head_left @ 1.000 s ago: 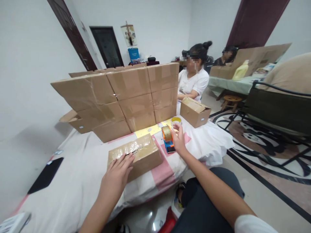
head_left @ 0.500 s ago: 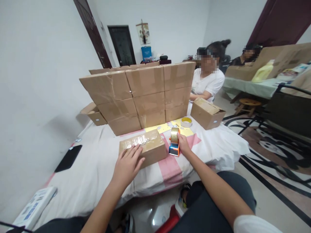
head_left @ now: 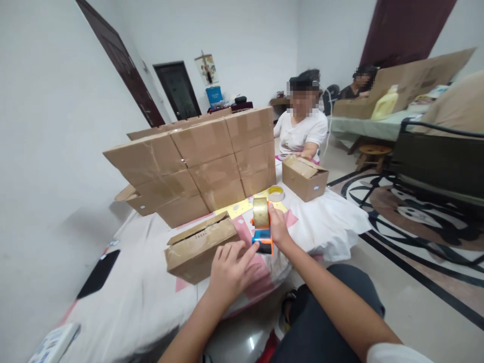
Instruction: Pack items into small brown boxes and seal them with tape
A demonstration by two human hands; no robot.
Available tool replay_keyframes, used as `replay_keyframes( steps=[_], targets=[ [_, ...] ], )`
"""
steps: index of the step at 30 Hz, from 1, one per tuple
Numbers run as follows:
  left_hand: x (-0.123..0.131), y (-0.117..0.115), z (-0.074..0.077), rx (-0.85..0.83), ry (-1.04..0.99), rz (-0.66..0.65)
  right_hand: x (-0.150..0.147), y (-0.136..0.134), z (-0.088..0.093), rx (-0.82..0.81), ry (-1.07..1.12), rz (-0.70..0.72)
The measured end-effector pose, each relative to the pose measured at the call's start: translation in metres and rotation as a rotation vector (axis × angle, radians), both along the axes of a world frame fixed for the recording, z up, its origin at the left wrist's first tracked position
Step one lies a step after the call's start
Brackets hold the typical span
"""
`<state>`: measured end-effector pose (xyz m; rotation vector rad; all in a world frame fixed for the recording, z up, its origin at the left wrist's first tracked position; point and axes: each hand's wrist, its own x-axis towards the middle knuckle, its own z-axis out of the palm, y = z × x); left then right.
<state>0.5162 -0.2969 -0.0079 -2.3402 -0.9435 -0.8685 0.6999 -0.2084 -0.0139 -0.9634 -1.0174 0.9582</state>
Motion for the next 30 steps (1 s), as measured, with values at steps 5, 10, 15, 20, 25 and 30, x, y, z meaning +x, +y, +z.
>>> replay_keyframes(
  steps=[5, 10, 15, 20, 25, 30],
  targets=[
    [0.021, 0.011, 0.003, 0.013, -0.055, -0.034, 0.004, -0.01, 0.018, -0.011, 0.075, 0.016],
    [0.024, 0.013, 0.011, 0.032, -0.068, -0.101, 0.009, -0.006, 0.019, -0.01, 0.101, -0.023],
    [0.028, 0.011, 0.018, 0.066, -0.103, -0.104, 0.007, -0.007, 0.02, -0.003, 0.071, -0.029],
    [0.028, 0.008, 0.023, 0.05, -0.135, -0.078, 0.006, -0.009, 0.023, -0.001, 0.027, -0.03],
    [0.028, 0.009, 0.014, -0.026, -0.209, -0.079, 0.006, -0.009, 0.024, 0.029, 0.018, -0.027],
    [0.035, 0.004, 0.001, -0.304, -0.488, -0.005, 0.005, -0.009, 0.027, 0.056, 0.043, -0.035]
  ],
)
